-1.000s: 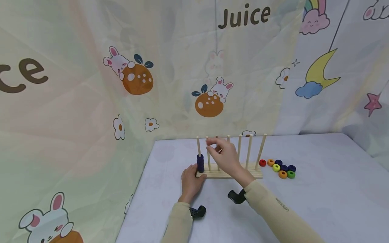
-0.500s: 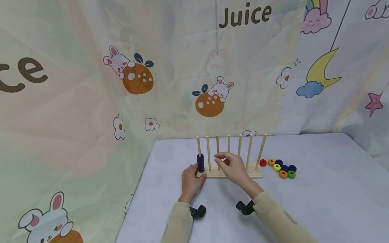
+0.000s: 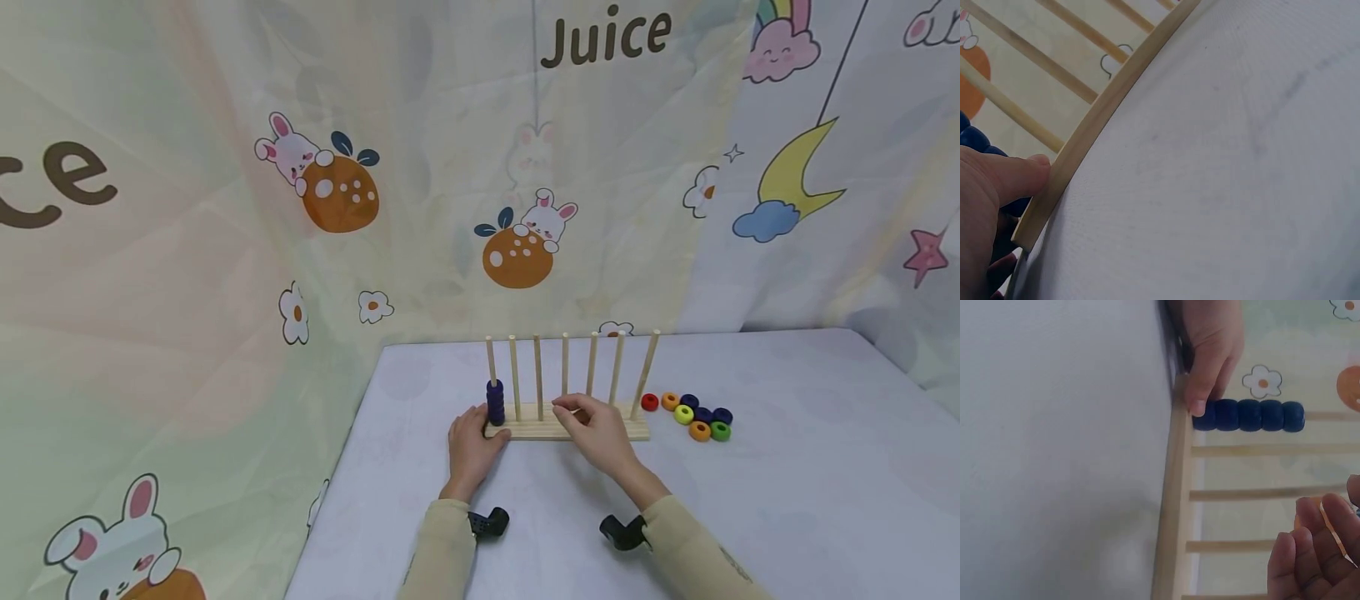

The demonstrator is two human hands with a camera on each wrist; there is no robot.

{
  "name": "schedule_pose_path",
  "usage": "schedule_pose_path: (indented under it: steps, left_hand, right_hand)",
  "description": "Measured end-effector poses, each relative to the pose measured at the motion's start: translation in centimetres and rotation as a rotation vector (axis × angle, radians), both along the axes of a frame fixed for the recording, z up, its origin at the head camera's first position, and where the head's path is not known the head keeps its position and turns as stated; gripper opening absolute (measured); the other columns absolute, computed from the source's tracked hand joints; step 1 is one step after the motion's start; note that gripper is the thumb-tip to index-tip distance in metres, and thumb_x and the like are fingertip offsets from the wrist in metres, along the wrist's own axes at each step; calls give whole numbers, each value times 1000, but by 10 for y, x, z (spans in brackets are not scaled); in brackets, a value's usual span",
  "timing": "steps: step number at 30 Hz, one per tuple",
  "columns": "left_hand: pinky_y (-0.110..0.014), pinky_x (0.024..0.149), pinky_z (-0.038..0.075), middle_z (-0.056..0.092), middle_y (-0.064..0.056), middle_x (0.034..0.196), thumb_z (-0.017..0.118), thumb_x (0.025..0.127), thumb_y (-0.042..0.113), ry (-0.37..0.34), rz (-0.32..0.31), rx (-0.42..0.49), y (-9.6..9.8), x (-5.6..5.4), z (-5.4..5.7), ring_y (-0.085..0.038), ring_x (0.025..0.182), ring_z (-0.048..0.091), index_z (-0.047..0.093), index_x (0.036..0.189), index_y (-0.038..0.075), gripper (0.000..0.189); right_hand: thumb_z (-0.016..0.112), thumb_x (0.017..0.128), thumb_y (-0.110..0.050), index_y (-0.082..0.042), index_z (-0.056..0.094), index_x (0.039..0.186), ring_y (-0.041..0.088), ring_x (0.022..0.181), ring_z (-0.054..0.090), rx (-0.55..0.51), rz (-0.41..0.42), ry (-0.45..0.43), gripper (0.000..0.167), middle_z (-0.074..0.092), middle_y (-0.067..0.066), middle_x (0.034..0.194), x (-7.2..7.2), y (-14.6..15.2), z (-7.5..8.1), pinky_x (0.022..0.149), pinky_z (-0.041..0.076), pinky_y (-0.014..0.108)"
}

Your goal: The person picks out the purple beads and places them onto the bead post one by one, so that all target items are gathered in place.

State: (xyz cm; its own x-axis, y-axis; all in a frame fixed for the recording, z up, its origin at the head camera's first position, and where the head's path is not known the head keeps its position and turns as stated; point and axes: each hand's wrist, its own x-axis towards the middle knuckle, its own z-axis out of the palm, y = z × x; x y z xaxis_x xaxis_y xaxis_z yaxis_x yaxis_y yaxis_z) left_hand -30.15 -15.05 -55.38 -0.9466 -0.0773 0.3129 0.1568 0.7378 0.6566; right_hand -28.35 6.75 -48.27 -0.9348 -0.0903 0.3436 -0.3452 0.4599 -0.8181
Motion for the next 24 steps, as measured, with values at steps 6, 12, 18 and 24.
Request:
schedule_pose_path:
  steps: [6,12,18,24]
  left_hand:
    - [-51,114,23,60,-17,134,75,83,27,-3,-5,12,0,1,1,-34,132,45,58,131,-3,59]
    - [-53,112,24,60,-21,130,76,82,24,64,-7,12,0,2,0,-38,129,47,59,129,-7,59]
    - [-52,111,26,62,-22,128,75,82,24,99,-3,-12,1,1,-1,-39,126,49,59,127,-7,57]
    - [-52,114,23,60,-18,133,75,84,25,20,-7,8,1,1,0,-36,131,46,58,131,-4,58]
  right_hand:
    - [68,93,-20,-8,73,105,13,72,60,-22,-41,-48,18,71,4,92,3,13,-10,56,49,23]
    - [66,94,-24,-7,72,110,16,76,58,-43,-95,-99,23,71,5,97,6,25,-16,58,49,22]
    - [65,95,-26,-8,71,110,17,86,59,-38,-148,-133,24,70,7,105,9,35,-22,68,51,19]
    - [62,97,-29,-7,71,110,16,86,58,-21,-186,-132,28,71,8,106,8,51,-31,68,50,18]
